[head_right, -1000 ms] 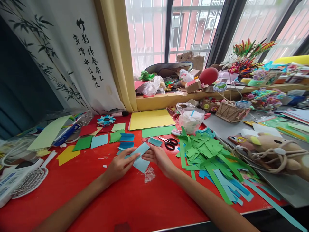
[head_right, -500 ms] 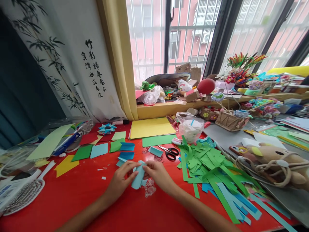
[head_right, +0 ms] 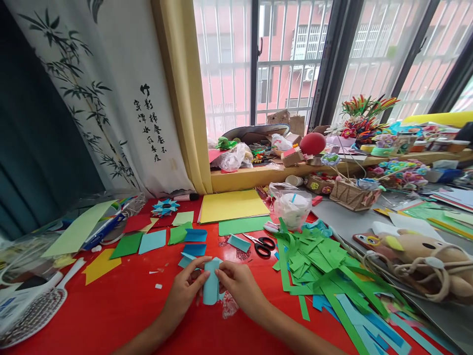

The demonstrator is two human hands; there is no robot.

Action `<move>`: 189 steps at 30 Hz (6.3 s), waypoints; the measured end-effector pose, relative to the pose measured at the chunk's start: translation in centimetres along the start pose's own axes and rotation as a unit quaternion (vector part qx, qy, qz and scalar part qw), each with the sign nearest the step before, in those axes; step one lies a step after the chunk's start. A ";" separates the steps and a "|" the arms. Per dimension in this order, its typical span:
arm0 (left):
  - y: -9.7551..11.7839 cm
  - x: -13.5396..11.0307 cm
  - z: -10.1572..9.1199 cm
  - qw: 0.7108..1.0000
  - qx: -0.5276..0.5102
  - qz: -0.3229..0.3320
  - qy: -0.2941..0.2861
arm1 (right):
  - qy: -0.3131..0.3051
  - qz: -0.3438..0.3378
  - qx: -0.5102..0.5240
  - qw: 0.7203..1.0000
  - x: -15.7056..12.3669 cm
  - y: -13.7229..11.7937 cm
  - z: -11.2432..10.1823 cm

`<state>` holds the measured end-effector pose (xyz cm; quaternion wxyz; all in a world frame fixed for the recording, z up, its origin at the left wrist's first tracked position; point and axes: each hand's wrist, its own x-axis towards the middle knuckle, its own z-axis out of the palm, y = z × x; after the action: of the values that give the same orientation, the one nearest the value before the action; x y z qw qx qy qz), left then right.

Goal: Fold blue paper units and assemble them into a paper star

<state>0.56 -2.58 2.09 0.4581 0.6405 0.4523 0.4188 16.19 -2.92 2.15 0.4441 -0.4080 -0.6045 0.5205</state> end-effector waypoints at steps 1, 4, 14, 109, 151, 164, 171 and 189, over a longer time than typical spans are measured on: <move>0.1 -0.1 0.0 1.000 0.002 0.000 0.003 | 0.007 -0.004 -0.010 1.000 0.0 0.1 0.0; 0.1 -0.2 0.1 1.000 0.006 0.003 0.010 | 0.008 0.000 -0.024 1.000 0.0 0.3 0.1; 0.0 -0.3 -0.1 0.998 0.044 0.038 0.040 | -0.025 0.017 -0.029 0.999 -0.2 0.8 0.4; -0.9 0.6 0.4 0.993 0.096 -0.013 -0.069 | -0.054 -0.020 -0.086 0.995 1.3 1.3 -1.0; -0.5 0.5 -1.8 0.825 0.464 0.259 -0.193 | -0.008 -0.038 -0.689 0.724 2.2 1.2 -5.4; -0.9 0.3 -1.3 0.827 0.470 0.251 -0.180 | 0.085 -0.012 -0.654 0.752 3.0 3.2 -3.8; -0.7 0.2 -0.9 0.802 0.493 0.286 -0.179 | 0.028 -0.044 -0.601 0.798 2.4 2.1 -4.1; -1.8 0.7 -1.0 0.829 0.438 0.347 -0.033 | -0.037 0.067 -0.340 0.937 1.6 0.9 -3.5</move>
<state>-0.60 -1.40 0.69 -0.0314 0.9022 0.3210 0.2864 19.19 -0.33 1.71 0.2201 -0.5545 -0.7329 0.3270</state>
